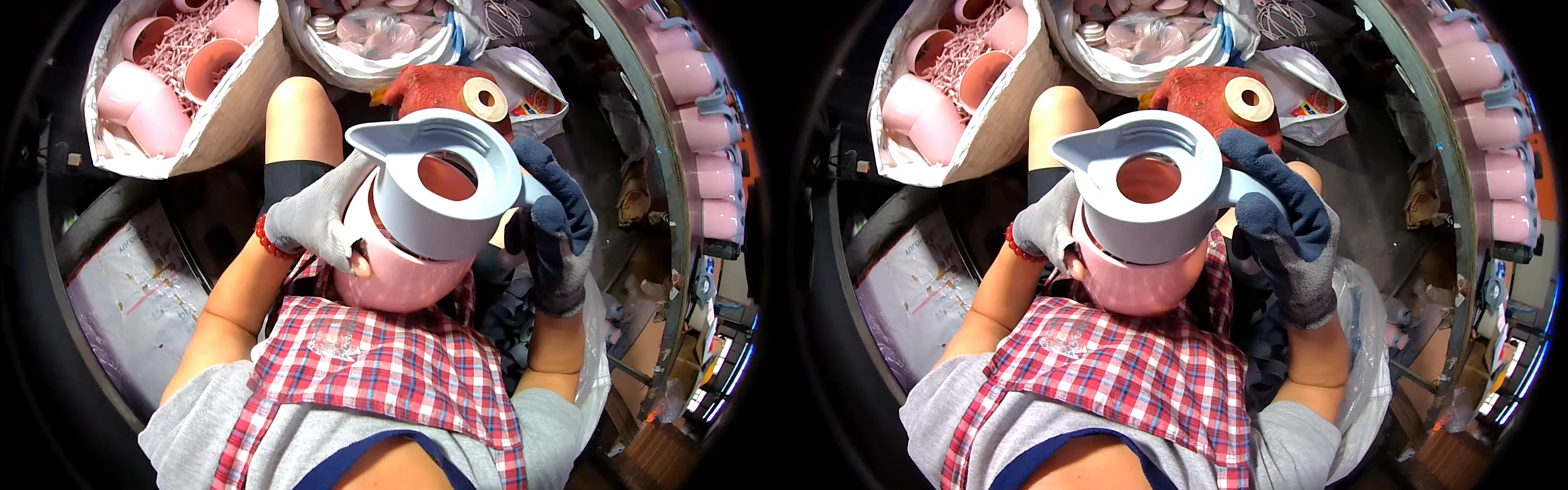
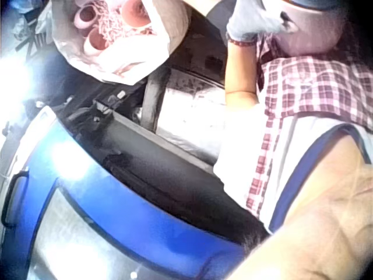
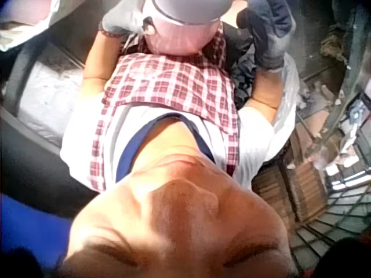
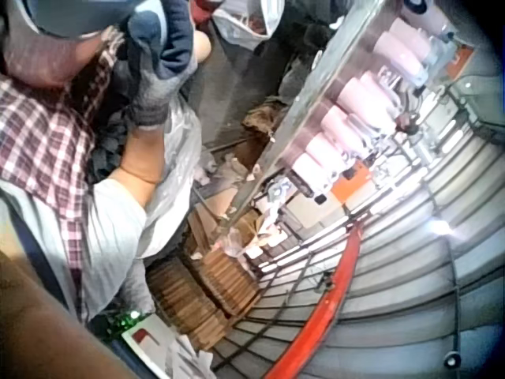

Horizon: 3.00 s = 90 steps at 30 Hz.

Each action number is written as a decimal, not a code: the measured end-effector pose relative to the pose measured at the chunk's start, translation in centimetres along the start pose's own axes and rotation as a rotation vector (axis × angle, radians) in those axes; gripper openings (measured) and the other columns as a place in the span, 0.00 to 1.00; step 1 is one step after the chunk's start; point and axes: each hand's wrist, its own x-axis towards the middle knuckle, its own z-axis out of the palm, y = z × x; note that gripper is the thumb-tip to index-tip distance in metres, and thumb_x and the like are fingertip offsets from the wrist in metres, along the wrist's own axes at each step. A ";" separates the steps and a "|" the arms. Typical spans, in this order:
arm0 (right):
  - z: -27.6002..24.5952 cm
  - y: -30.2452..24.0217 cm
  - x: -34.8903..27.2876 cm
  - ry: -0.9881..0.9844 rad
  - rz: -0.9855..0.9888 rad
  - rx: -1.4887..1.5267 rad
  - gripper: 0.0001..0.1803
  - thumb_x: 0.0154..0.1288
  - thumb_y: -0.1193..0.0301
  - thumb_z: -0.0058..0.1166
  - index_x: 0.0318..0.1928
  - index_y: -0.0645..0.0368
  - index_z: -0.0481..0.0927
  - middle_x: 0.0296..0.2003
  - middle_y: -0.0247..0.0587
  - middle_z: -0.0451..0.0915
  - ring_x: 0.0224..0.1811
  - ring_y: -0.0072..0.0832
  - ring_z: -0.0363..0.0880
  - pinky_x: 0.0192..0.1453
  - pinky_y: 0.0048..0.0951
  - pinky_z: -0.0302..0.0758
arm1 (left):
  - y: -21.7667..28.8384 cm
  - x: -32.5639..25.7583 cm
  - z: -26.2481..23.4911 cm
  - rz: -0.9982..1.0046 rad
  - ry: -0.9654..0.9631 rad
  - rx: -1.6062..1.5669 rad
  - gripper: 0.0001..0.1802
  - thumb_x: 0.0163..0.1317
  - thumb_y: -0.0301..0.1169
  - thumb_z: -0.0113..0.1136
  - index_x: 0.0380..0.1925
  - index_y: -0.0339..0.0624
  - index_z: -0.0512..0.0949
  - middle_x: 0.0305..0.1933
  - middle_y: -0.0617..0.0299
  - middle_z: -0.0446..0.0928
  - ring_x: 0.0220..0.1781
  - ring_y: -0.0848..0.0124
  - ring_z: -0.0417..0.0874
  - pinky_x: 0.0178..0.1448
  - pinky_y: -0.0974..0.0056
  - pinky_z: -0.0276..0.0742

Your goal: The person assembles pink thermal flasks by fitting a plastic top and handle assembly onto the flask body, then placing the completed units on a table.

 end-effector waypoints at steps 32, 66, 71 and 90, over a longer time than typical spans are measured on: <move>-1.7 5.7 -3.6 0.048 0.121 -0.028 0.26 0.69 0.58 0.50 0.59 0.65 0.71 0.47 0.31 0.77 0.37 0.12 0.70 0.39 0.14 0.66 | 0.5 3.4 2.5 -0.108 0.098 0.126 0.64 0.35 0.53 0.78 0.67 0.35 0.53 0.63 0.57 0.66 0.66 0.68 0.65 0.70 0.60 0.57; -11.1 -6.1 15.6 0.313 -0.893 -0.476 0.31 0.55 0.69 0.66 0.58 0.64 0.70 0.55 0.46 0.73 0.57 0.30 0.72 0.61 0.30 0.68 | -3.0 20.5 -7.2 0.444 0.191 0.636 0.59 0.39 0.37 0.78 0.68 0.35 0.51 0.65 0.55 0.63 0.67 0.66 0.62 0.71 0.59 0.56; -1.6 -2.3 17.1 -0.057 -0.935 -1.406 0.36 0.49 0.47 0.63 0.55 0.55 0.73 0.52 0.44 0.73 0.52 0.43 0.74 0.51 0.40 0.72 | -2.9 18.4 -7.3 0.405 0.373 1.001 0.60 0.34 0.49 0.76 0.65 0.32 0.55 0.67 0.44 0.58 0.69 0.53 0.61 0.71 0.55 0.56; -9.3 17.9 21.6 0.325 -0.426 -0.927 0.39 0.47 0.55 0.69 0.59 0.56 0.71 0.57 0.49 0.71 0.58 0.46 0.70 0.61 0.39 0.68 | -2.0 12.2 -10.6 0.405 0.845 0.274 0.34 0.49 0.24 0.70 0.55 0.36 0.62 0.48 0.60 0.70 0.41 0.75 0.75 0.43 0.73 0.77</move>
